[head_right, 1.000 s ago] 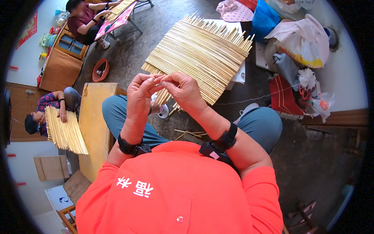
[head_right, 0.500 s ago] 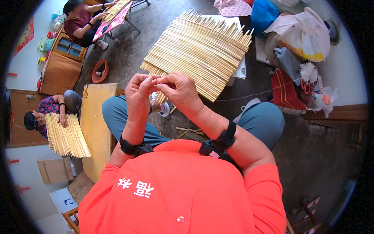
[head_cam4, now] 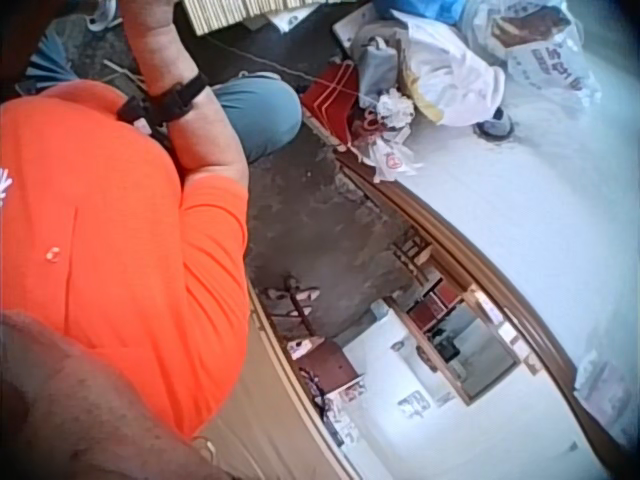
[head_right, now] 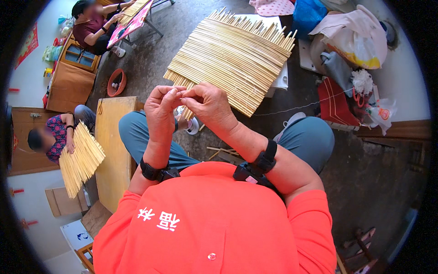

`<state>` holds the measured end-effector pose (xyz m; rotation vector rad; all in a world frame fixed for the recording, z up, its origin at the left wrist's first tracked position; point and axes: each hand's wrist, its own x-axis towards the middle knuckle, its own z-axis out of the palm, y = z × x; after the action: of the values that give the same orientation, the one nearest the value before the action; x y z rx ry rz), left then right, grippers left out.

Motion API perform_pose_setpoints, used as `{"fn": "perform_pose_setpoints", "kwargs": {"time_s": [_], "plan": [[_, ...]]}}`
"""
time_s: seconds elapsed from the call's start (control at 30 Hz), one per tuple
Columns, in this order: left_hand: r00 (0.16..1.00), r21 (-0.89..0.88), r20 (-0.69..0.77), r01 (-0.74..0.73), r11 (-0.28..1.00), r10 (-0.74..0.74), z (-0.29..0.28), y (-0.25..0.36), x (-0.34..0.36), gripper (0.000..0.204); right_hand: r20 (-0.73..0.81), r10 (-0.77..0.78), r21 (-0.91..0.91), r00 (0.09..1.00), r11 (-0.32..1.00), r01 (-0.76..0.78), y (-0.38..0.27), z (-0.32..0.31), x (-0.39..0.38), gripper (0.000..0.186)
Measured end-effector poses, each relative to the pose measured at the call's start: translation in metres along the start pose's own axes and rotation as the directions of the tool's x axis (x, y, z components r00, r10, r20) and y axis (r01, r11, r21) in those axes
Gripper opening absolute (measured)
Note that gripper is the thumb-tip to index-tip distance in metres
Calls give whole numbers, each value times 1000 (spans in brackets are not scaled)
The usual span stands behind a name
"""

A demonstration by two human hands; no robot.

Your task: Weaving bamboo mats using string and wooden sticks.

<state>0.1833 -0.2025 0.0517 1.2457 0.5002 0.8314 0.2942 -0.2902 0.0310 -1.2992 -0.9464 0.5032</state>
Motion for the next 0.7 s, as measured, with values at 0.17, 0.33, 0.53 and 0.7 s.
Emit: {"fn": "perform_pose_setpoints", "kwargs": {"time_s": [0.17,0.33,0.53,0.7], "plan": [[1000,1,3,-7,1000,7,1,0,0,7,-22,-8,29,1000,1000,9,1,2,0,11],[1000,24,-3,-15,1000,16,2,1,0,8,-20,-5,20,1000,1000,6,2,1,0,11],[1000,21,-4,-18,1000,18,1,0,0,7,-30,-14,16,999,1000,14,2,1,0,12],[1000,21,-2,-22,1000,22,1,-1,0,7,-22,-19,9,1000,1000,19,2,1,0,11]]}}
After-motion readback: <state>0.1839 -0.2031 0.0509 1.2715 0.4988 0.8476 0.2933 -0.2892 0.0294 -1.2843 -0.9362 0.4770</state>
